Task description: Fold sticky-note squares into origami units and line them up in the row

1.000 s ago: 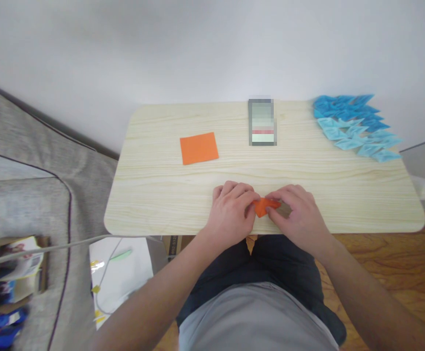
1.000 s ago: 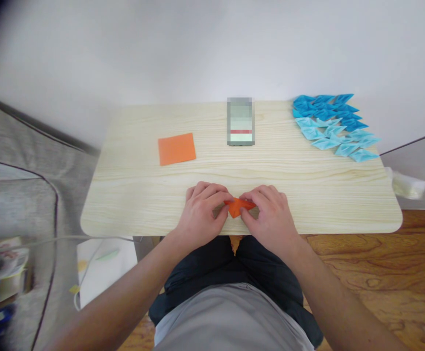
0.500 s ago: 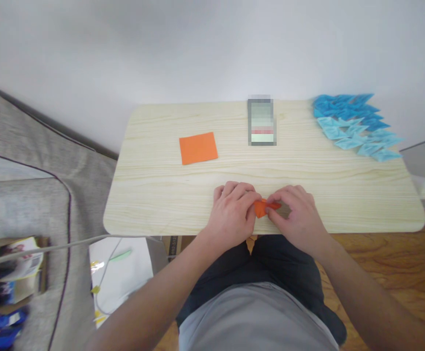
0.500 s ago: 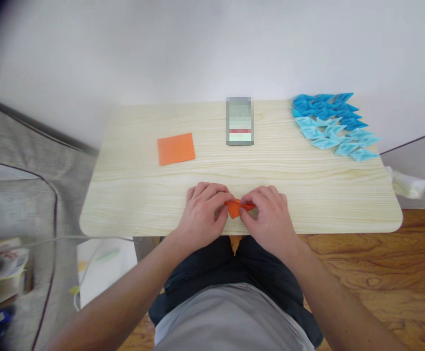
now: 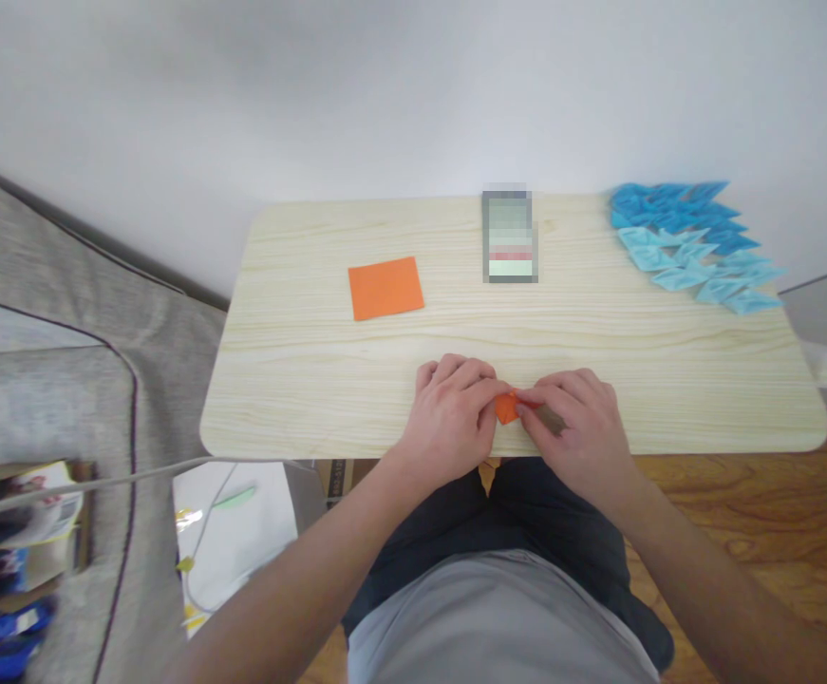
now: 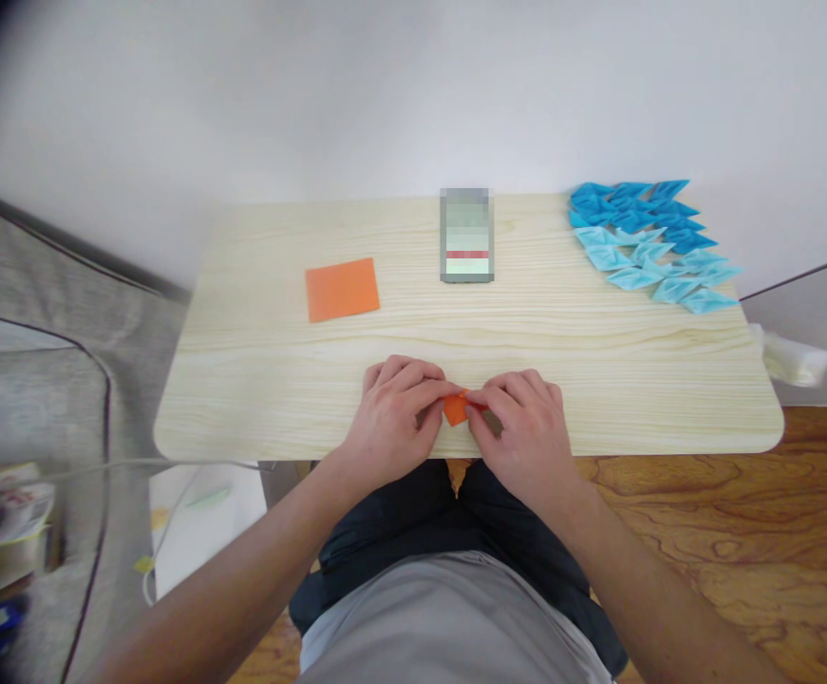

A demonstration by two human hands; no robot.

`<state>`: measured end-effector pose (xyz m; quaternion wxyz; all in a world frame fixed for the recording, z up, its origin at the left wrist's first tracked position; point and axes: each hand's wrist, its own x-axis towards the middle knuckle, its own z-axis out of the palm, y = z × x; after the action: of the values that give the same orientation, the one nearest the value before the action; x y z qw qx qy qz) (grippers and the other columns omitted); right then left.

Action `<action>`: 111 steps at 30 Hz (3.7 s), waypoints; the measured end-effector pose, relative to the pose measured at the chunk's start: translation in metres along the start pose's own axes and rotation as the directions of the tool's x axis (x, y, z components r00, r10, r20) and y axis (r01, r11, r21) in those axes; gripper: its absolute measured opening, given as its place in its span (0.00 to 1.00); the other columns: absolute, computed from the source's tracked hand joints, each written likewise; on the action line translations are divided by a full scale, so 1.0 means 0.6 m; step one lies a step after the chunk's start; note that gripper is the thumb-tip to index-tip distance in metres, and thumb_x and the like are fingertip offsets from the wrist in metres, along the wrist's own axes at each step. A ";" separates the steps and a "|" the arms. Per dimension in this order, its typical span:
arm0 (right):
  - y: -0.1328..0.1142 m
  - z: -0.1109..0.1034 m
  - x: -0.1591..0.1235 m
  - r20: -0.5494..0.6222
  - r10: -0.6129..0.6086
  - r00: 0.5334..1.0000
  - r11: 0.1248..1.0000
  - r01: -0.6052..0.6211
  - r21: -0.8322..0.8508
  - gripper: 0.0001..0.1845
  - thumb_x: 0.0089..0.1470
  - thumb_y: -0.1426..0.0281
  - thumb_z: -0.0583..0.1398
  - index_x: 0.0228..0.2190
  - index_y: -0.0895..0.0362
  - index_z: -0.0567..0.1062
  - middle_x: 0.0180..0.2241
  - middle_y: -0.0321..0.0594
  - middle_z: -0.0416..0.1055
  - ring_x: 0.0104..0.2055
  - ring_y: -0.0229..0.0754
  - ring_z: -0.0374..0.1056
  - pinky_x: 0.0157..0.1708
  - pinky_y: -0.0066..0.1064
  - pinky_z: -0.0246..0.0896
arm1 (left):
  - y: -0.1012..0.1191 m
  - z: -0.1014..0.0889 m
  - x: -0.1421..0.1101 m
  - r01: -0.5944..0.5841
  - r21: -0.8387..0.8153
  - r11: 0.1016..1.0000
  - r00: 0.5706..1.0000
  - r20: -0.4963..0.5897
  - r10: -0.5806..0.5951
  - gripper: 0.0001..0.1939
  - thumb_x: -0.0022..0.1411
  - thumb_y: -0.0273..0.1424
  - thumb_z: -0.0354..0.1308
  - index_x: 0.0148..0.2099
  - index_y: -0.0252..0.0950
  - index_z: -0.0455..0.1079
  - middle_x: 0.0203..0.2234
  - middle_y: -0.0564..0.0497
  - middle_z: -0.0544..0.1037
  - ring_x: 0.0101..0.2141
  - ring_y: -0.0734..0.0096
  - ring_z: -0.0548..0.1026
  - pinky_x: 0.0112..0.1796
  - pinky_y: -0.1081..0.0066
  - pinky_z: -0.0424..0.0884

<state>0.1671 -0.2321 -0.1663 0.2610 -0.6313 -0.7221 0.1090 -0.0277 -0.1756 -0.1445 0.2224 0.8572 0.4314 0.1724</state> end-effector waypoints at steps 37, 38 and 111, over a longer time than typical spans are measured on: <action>-0.006 0.010 -0.094 -0.145 -0.067 0.987 0.992 0.051 -0.112 0.22 0.53 0.66 0.71 0.51 0.47 0.79 0.50 0.38 0.79 0.52 0.53 0.70 0.55 0.50 0.58 | -0.034 -0.007 -0.081 -0.149 0.066 0.987 0.985 -0.077 0.154 0.15 0.67 0.35 0.60 0.55 0.43 0.76 0.52 0.52 0.80 0.52 0.56 0.71 0.54 0.51 0.60; -0.003 0.010 -0.098 -0.138 -0.080 0.987 0.992 0.065 -0.111 0.24 0.52 0.65 0.71 0.51 0.47 0.78 0.51 0.39 0.79 0.53 0.54 0.70 0.55 0.51 0.59 | -0.034 -0.006 -0.088 -0.158 0.072 0.985 0.983 -0.086 0.164 0.16 0.66 0.37 0.61 0.55 0.43 0.76 0.52 0.51 0.80 0.51 0.56 0.72 0.54 0.51 0.60; 0.038 0.000 0.048 -0.008 -0.103 0.995 0.995 0.103 0.016 0.07 0.62 0.67 0.62 0.38 0.52 0.81 0.40 0.42 0.75 0.45 0.49 0.68 0.46 0.44 0.63 | -0.058 -0.003 0.010 0.049 -0.012 0.999 0.979 -0.200 -0.051 0.02 0.63 0.33 0.65 0.36 0.42 0.78 0.41 0.51 0.80 0.46 0.59 0.71 0.49 0.55 0.63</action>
<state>0.1844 -0.2002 -0.1707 0.2739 -0.5914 -0.7519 0.0991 -0.0484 -0.1517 -0.1610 0.1854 0.8236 0.4722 0.2535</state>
